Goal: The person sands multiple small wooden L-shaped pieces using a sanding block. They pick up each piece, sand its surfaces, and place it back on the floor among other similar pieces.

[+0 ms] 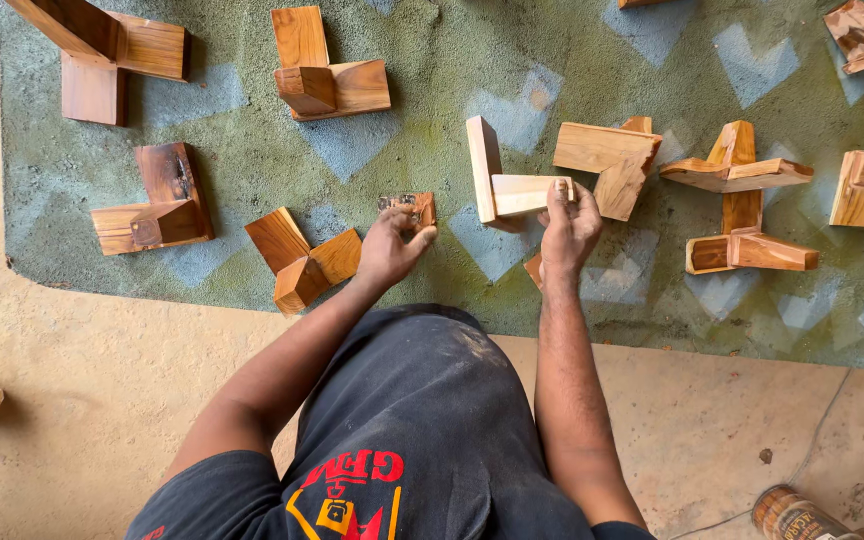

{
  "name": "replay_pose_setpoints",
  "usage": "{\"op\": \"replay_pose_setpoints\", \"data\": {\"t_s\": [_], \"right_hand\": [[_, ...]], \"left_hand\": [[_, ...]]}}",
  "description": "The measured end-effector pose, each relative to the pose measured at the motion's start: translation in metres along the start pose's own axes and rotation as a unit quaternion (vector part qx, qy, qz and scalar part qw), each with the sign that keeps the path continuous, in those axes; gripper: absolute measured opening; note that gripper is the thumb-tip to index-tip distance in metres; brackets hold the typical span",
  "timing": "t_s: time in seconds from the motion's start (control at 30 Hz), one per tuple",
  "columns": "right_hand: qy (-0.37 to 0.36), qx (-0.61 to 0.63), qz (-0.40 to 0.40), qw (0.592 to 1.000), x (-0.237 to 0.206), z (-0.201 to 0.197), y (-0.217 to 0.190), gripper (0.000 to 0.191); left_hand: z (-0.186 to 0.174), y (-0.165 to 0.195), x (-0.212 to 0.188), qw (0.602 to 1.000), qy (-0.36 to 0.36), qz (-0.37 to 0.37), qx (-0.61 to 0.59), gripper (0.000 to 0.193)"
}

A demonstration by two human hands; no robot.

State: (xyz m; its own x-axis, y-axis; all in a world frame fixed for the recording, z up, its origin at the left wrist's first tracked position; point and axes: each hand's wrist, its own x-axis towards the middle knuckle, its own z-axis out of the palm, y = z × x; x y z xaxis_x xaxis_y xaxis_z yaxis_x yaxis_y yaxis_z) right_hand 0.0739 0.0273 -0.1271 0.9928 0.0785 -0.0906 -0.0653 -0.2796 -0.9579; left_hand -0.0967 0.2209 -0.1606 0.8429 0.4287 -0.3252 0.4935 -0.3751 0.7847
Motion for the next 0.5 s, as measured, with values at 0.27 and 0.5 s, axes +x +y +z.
{"op": "replay_pose_setpoints", "data": {"t_s": [0.27, 0.5], "right_hand": [[-0.06, -0.035, -0.116, 0.991, -0.003, 0.023, -0.008, 0.036], [-0.079, 0.031, 0.007, 0.996, 0.012, 0.047, -0.022, 0.046]], "left_hand": [[-0.005, 0.016, 0.011, 0.946, -0.052, -0.078, -0.309, 0.028], [0.003, 0.029, 0.019, 0.901, -0.098, -0.001, -0.422, 0.033]]}}
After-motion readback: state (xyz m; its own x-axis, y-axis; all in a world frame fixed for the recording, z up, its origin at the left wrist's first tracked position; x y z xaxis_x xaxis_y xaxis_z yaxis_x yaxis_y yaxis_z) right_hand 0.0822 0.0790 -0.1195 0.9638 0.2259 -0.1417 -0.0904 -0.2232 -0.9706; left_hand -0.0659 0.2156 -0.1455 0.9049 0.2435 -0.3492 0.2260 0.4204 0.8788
